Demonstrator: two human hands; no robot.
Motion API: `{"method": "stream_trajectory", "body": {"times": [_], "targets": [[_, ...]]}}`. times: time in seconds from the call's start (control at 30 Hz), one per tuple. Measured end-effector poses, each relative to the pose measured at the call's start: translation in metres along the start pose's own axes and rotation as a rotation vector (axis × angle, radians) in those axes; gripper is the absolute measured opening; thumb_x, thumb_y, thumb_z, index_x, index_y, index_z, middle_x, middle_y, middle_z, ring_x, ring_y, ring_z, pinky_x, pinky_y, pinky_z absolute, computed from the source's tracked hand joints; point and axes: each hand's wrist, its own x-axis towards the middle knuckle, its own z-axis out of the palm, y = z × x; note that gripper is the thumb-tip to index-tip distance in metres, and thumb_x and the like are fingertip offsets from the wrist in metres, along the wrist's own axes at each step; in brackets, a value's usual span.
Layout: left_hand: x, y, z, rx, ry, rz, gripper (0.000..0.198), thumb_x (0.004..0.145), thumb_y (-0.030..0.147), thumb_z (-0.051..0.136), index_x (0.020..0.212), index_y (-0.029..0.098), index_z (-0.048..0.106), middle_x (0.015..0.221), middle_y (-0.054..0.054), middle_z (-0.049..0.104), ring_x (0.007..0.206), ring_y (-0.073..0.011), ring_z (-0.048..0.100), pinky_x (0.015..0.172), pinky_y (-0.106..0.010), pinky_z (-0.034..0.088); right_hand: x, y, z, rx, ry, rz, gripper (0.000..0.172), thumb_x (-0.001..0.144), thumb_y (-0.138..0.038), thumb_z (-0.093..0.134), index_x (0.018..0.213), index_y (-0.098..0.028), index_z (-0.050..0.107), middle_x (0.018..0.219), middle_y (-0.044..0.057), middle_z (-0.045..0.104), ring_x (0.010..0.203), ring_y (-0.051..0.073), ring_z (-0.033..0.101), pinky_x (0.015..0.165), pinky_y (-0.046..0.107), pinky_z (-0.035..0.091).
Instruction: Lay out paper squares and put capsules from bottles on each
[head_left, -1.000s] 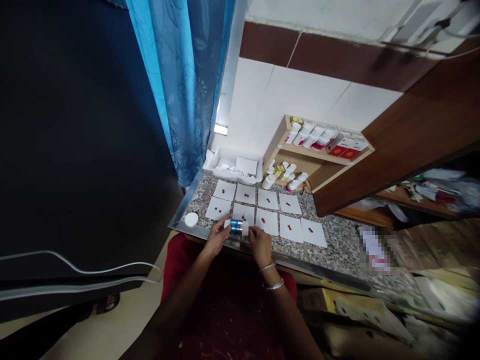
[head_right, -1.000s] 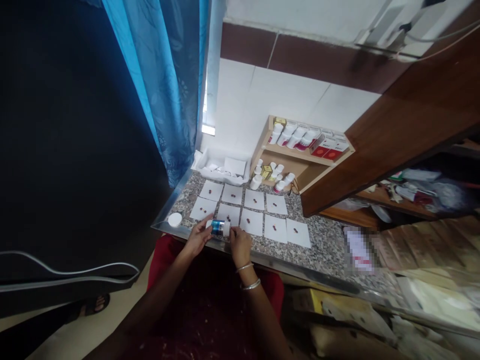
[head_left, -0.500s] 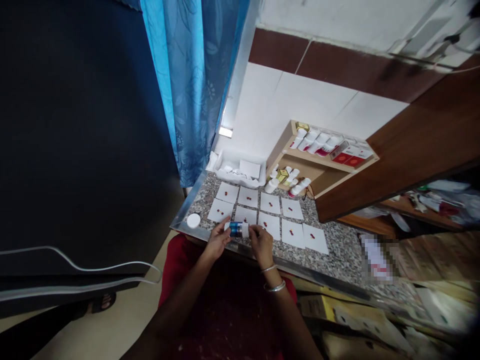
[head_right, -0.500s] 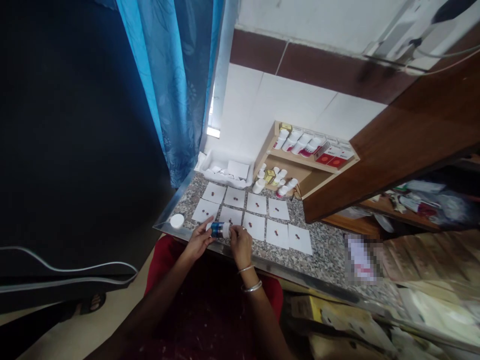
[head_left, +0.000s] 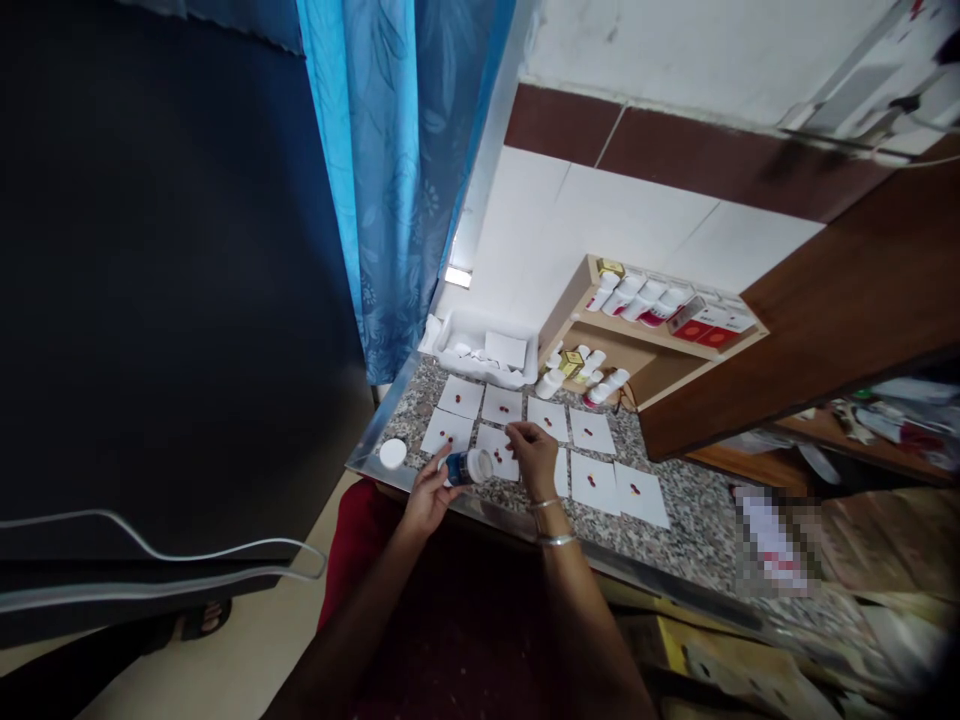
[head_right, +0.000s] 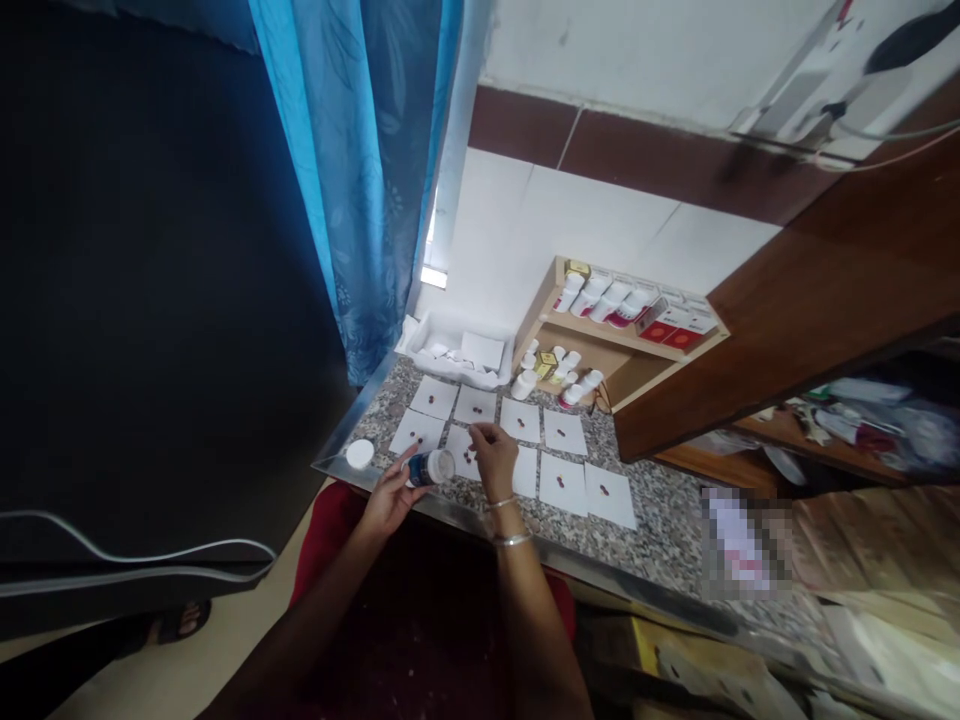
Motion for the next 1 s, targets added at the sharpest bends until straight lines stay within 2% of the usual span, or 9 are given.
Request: {"method": "stream_trajectory", "body": {"times": [0.13,0.3,0.4,0.57,0.7,0.77,0.83,0.9,1.0], "targets": [[-0.004,0.0,-0.005,-0.055,0.003,-0.001,0.049,0.076,0.023,0.06,0.124,0.021,0.049,0.119,-0.01,0.057,0.101,-0.0236,0.056,0.082,-0.04,0.05,0.043,0.004,0.04,-0.191,-0.084,-0.076,0.022,0.07,-0.033,0.056,0.073,-0.014,0.067,0.06,0.002,0.066,0.048,0.013,0.059,0.049,0.021,0.043],[-0.009,0.0,-0.007,-0.081,0.031,-0.015,0.047,0.078,0.023,0.058,0.124,0.021,0.05,0.115,-0.01,0.059,0.099,-0.0236,0.057,0.082,-0.04,0.05,0.074,0.01,0.086,-0.613,-0.204,-0.172,0.017,0.073,-0.022,0.053,0.073,-0.018,0.069,0.075,0.002,0.071,0.07,0.014,0.064,0.067,0.02,0.044],[-0.01,0.001,-0.007,-0.078,0.05,-0.019,0.046,0.078,0.023,0.058,0.124,0.021,0.05,0.114,-0.01,0.06,0.097,-0.0229,0.058,0.078,-0.038,0.052,0.082,0.011,0.1,-0.67,-0.241,-0.181,0.014,0.07,-0.017,0.056,0.072,-0.018,0.07,0.079,0.004,0.071,0.076,0.015,0.063,0.071,0.02,0.042],[-0.007,0.004,-0.008,-0.08,0.06,-0.009,0.042,0.079,0.023,0.057,0.121,0.02,0.052,0.116,-0.01,0.059,0.099,-0.0236,0.058,0.075,-0.037,0.053,0.087,0.013,0.107,-0.731,-0.291,-0.185,0.015,0.07,-0.011,0.056,0.07,-0.017,0.07,0.078,0.007,0.071,0.075,0.016,0.063,0.069,0.021,0.041],[-0.005,0.006,-0.007,-0.079,0.05,-0.007,0.04,0.079,0.023,0.056,0.119,0.019,0.053,0.12,-0.01,0.056,0.102,-0.0248,0.056,0.079,-0.039,0.051,0.082,0.005,0.097,-0.737,-0.283,-0.202,0.014,0.073,-0.017,0.056,0.074,-0.016,0.07,0.081,0.008,0.071,0.078,0.016,0.063,0.072,0.023,0.041],[-0.004,0.007,-0.006,-0.069,0.035,0.001,0.043,0.079,0.023,0.056,0.122,0.02,0.051,0.123,-0.01,0.054,0.105,-0.0252,0.055,0.081,-0.04,0.05,0.072,-0.001,0.083,-0.666,-0.243,-0.229,0.015,0.075,-0.022,0.055,0.075,-0.017,0.069,0.082,0.006,0.07,0.079,0.016,0.062,0.073,0.023,0.042],[-0.002,0.008,-0.005,-0.052,0.027,0.019,0.047,0.079,0.023,0.057,0.125,0.021,0.048,0.125,-0.01,0.053,0.106,-0.0251,0.054,0.082,-0.039,0.049,0.055,-0.005,0.061,-0.483,-0.178,-0.234,0.019,0.076,-0.028,0.054,0.075,-0.017,0.069,0.078,0.005,0.07,0.075,0.016,0.062,0.07,0.024,0.043],[0.0,0.01,-0.005,-0.024,0.029,0.039,0.05,0.078,0.024,0.058,0.127,0.022,0.046,0.125,-0.01,0.053,0.104,-0.0243,0.055,0.081,-0.038,0.05,0.03,-0.004,0.036,-0.236,-0.155,-0.138,0.027,0.076,-0.038,0.053,0.075,-0.015,0.068,0.068,0.005,0.068,0.058,0.014,0.06,0.057,0.024,0.044],[0.003,0.012,-0.003,0.058,0.042,0.064,0.053,0.075,0.026,0.062,0.126,0.022,0.048,0.125,-0.01,0.053,0.099,-0.0224,0.058,0.078,-0.035,0.05,-0.014,0.003,0.006,0.029,-0.22,0.092,0.041,0.071,-0.051,0.055,0.078,-0.013,0.068,0.057,0.003,0.064,0.04,0.011,0.05,0.04,0.022,0.037]]}}
